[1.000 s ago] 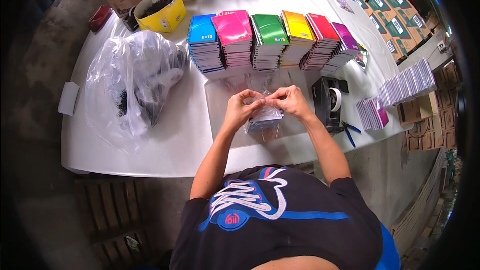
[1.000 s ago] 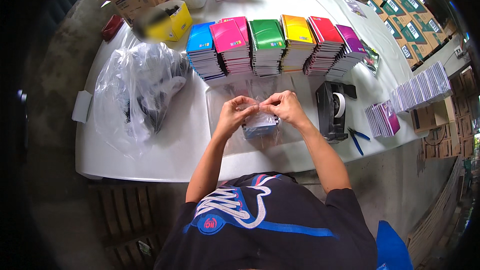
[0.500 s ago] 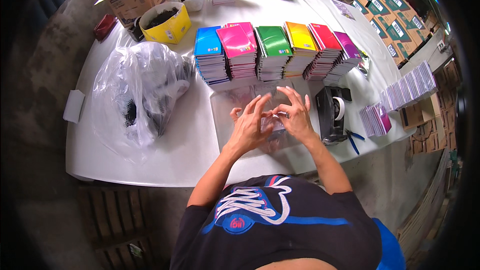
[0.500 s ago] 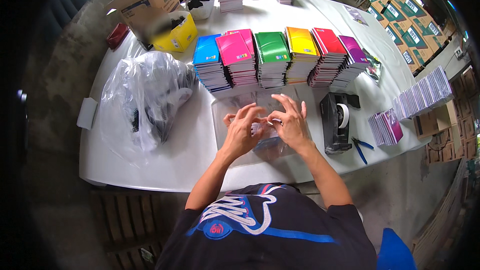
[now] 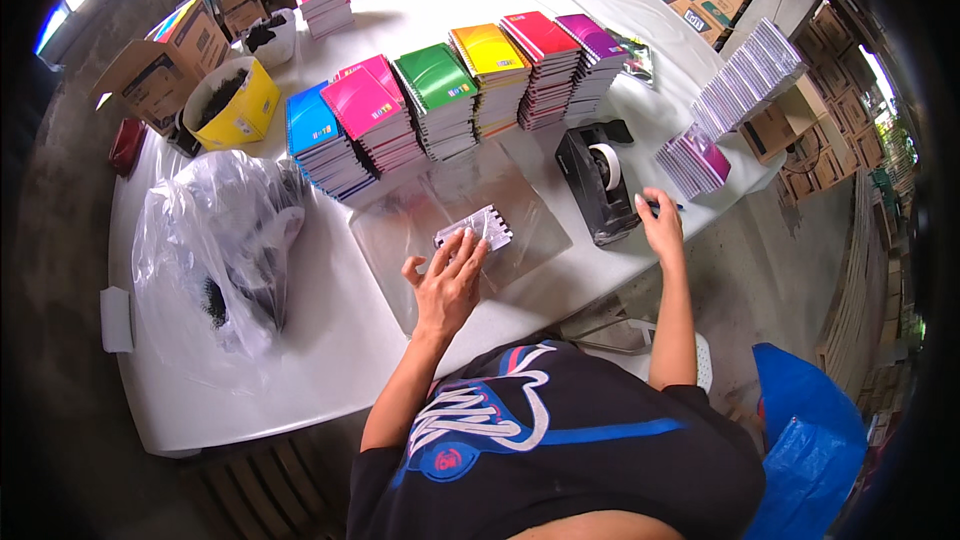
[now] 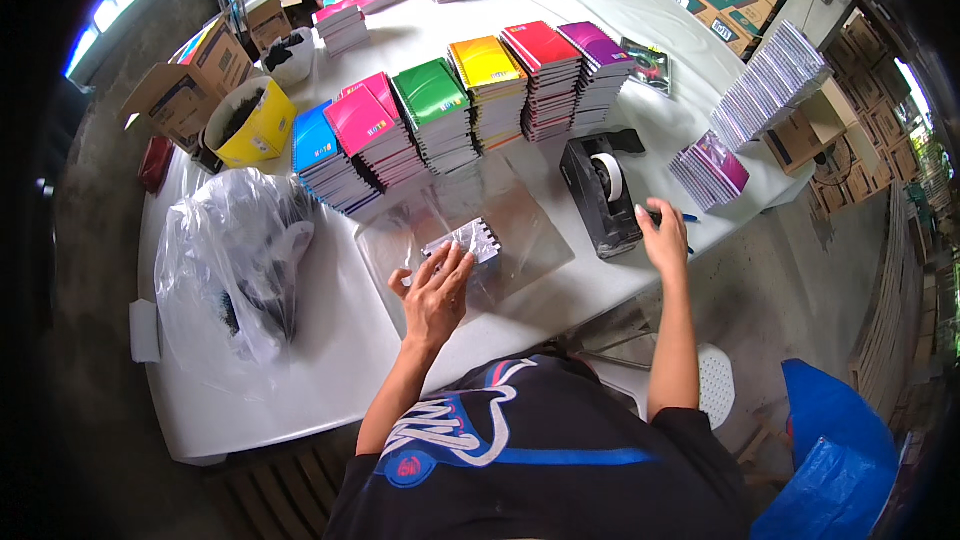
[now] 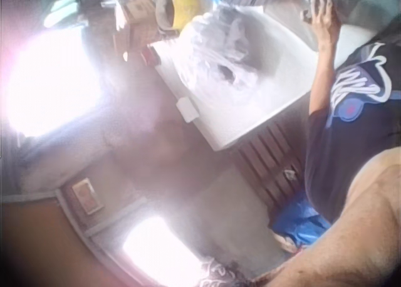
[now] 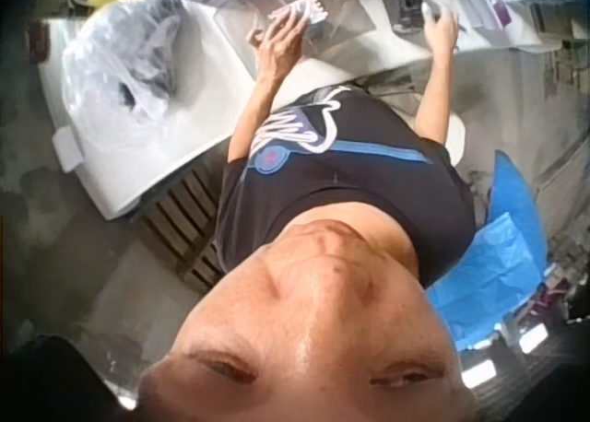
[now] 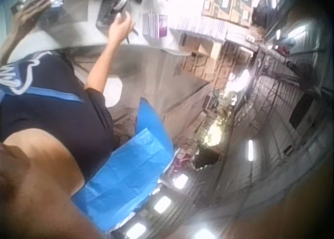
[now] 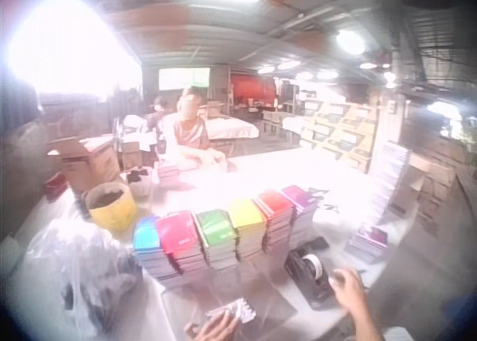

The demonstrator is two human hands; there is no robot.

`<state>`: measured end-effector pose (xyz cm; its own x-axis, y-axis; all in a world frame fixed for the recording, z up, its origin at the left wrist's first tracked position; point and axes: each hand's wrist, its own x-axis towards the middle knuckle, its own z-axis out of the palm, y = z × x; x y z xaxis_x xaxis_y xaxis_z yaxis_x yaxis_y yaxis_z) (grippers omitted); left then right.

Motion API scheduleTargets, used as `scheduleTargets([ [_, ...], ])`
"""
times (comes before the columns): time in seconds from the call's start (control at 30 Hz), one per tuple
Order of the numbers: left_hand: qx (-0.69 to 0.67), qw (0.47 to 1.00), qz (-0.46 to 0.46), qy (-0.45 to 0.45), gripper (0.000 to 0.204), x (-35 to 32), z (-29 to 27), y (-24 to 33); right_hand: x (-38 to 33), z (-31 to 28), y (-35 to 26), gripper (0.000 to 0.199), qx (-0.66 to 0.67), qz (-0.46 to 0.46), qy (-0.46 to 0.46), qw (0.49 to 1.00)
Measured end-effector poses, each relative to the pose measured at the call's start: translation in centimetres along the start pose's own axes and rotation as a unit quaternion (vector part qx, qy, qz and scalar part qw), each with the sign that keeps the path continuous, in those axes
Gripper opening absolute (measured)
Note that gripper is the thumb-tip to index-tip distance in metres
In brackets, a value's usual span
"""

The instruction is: The person picks up several colorful notepads one by one, stacks them together, and places the stack into a plastic bag before sealing the bag with tape.

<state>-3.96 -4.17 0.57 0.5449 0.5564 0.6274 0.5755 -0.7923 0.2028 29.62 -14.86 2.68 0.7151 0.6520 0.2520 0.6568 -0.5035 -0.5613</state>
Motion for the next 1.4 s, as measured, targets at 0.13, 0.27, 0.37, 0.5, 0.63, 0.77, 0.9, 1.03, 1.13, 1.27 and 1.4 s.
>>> scheduleTargets([
  [0.13,0.006,1.000,0.020,0.016,0.042,-0.5,0.4,-1.2,1.0,0.9,1.8,0.032,0.196,0.193,-0.253,0.928],
  [0.27,-0.008,1.000,-0.002,0.005,0.037,0.2,-0.5,0.1,1.5,0.3,2.0,0.041,0.237,0.243,-0.303,0.890],
  [0.37,-0.010,1.000,-0.005,-0.014,0.043,-0.1,-0.2,0.0,2.1,-0.1,2.6,0.029,0.298,0.281,-0.325,0.853],
  [0.5,-0.039,0.999,-0.021,-0.010,0.047,-0.6,-0.3,0.0,0.7,-0.7,4.9,0.019,0.515,0.263,-0.319,0.751],
  [0.63,-0.039,0.999,-0.020,0.011,0.046,-1.0,-0.1,-0.1,-3.0,-0.7,6.4,0.011,0.625,0.146,-0.277,0.715],
  [0.77,-0.077,0.997,0.003,-0.010,0.051,-0.9,1.0,-0.6,-5.4,1.8,11.7,0.032,0.676,0.129,-0.237,0.686],
  [0.9,-0.131,0.991,-0.034,-0.015,0.055,0.3,0.1,-0.2,-7.4,1.8,11.8,0.019,-0.035,0.002,0.023,0.999],
  [1.03,-0.153,0.986,-0.030,0.064,0.070,0.2,-0.5,-1.2,-7.5,0.4,1.8,0.023,0.059,0.031,0.087,0.994],
  [1.13,-0.172,0.983,-0.009,0.063,0.075,0.5,0.0,-1.3,-8.3,1.3,-8.5,0.017,0.345,0.036,-0.050,0.936],
  [1.27,-0.190,0.979,0.007,0.077,0.080,0.7,0.5,-1.4,-10.4,3.7,-17.8,0.034,0.544,0.142,-0.235,0.793],
  [1.4,-0.221,0.972,-0.009,0.084,0.079,0.7,0.3,-1.3,-11.0,6.6,-19.1,0.037,0.525,0.174,-0.250,0.795],
])
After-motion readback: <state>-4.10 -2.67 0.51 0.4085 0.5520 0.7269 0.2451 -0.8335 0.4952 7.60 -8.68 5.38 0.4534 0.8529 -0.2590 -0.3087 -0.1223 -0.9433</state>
